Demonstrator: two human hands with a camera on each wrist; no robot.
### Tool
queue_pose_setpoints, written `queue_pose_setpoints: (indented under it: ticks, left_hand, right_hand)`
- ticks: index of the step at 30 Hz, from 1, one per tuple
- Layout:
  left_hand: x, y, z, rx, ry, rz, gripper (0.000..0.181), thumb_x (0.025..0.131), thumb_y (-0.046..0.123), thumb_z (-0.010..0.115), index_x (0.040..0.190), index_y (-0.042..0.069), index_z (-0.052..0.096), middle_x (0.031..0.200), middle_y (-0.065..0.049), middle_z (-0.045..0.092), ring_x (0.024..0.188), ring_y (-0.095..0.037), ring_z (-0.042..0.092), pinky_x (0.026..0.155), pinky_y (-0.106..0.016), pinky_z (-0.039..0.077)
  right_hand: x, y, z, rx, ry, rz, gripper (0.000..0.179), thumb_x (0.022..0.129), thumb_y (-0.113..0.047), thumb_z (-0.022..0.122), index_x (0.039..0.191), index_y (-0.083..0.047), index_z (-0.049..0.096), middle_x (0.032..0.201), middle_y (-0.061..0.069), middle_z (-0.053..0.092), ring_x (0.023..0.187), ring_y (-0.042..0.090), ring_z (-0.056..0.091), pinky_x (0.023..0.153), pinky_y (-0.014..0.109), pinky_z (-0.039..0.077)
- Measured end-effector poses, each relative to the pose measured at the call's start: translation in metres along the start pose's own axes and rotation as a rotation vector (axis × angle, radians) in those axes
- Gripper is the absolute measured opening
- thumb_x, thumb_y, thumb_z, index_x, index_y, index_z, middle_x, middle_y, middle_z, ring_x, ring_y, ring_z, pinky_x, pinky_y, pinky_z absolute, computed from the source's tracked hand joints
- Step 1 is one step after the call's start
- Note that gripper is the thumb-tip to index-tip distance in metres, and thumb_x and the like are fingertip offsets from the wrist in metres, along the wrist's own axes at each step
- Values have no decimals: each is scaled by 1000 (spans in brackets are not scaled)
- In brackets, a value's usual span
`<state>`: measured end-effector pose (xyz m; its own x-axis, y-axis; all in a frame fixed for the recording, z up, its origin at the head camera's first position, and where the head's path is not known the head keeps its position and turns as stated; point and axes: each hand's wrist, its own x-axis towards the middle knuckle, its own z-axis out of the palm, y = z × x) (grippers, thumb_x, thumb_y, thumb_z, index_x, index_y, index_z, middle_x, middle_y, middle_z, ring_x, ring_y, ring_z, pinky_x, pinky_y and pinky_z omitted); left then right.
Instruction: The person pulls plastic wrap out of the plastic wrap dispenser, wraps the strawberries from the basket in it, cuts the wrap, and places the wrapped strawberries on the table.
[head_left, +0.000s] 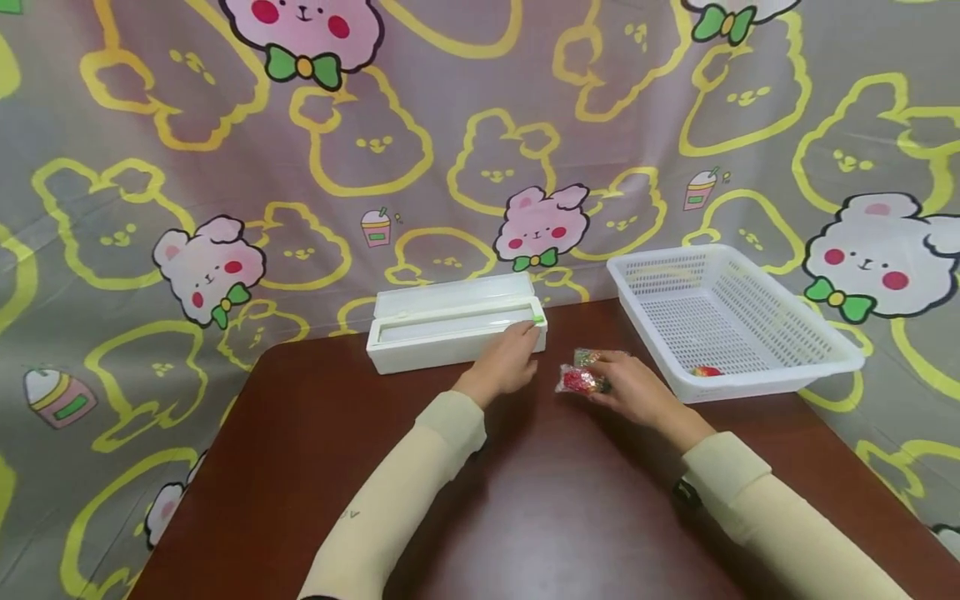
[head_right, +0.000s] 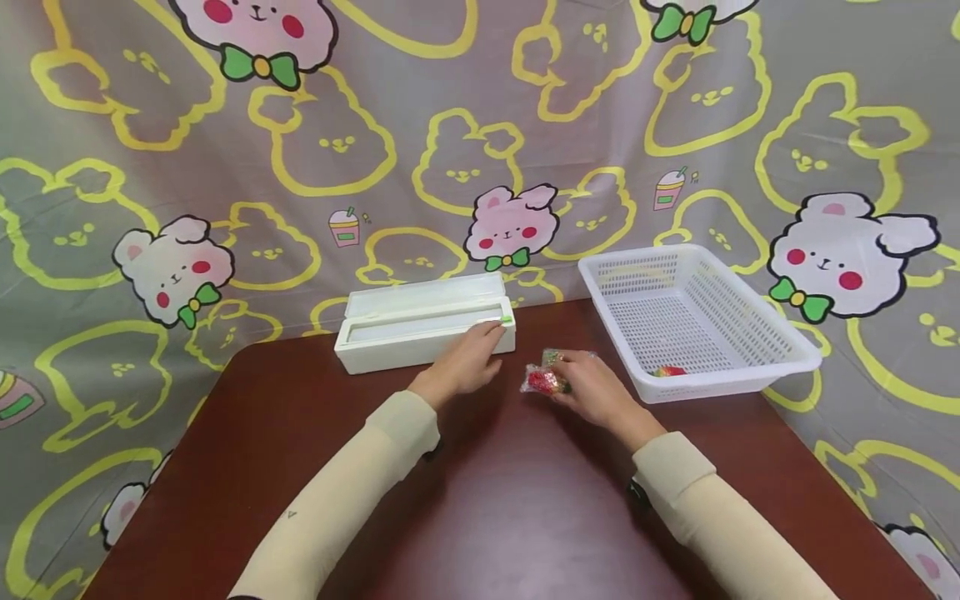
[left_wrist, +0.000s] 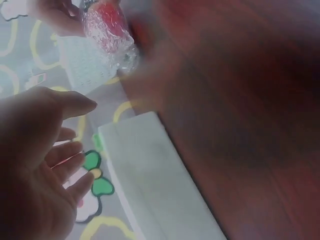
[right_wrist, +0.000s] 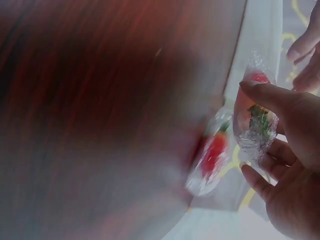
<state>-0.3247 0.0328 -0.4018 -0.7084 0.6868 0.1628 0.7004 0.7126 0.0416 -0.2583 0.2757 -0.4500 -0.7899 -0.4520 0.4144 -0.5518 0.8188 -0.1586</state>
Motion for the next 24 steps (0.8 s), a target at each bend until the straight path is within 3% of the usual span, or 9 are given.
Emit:
queue_pose_setpoints:
  ticks: [4, 9, 15, 19, 24]
  left_hand:
    - [19, 3, 9, 65, -19, -44, 57, 98, 19, 66, 147, -2, 47, 155, -18, 44, 145, -29, 41, 119, -38, 34]
    - [37, 10, 17, 79, -71, -76, 60, 99, 21, 63, 150, -3, 43, 160, -20, 38, 148, -29, 37, 120, -37, 31]
    - [38, 8, 18, 136, -53, -102, 49, 98, 15, 58, 144, 0, 50, 154, -15, 46, 140, -26, 47, 115, -34, 37]
    - [37, 5, 19, 150, -64, -98, 45, 96, 13, 59, 140, 2, 53, 151, -12, 48, 135, -25, 51, 113, -34, 40]
    - [36, 4, 19, 143, -70, -99, 41, 97, 15, 61, 135, 4, 55, 144, -9, 53, 128, -24, 56, 109, -34, 43]
  right_hand:
    - [-2, 8, 3, -24, -24, 22, 34, 76, -20, 91, 101, -4, 73, 100, 13, 64, 91, 34, 61, 77, 50, 53]
    - [-9, 23, 2, -64, -45, 50, 28, 75, -20, 91, 90, -6, 72, 93, 11, 60, 84, 31, 56, 71, 47, 49]
    - [-9, 27, -1, -104, -64, 66, 32, 74, -23, 91, 92, -7, 70, 98, 14, 61, 87, 33, 56, 71, 49, 49]
    - [-6, 22, -7, -121, -60, 88, 41, 73, -22, 92, 102, -3, 70, 103, 16, 61, 93, 36, 57, 74, 51, 50]
    - [4, 9, -15, -124, -56, 89, 48, 80, -24, 86, 115, 3, 68, 108, 17, 61, 96, 37, 59, 79, 53, 51]
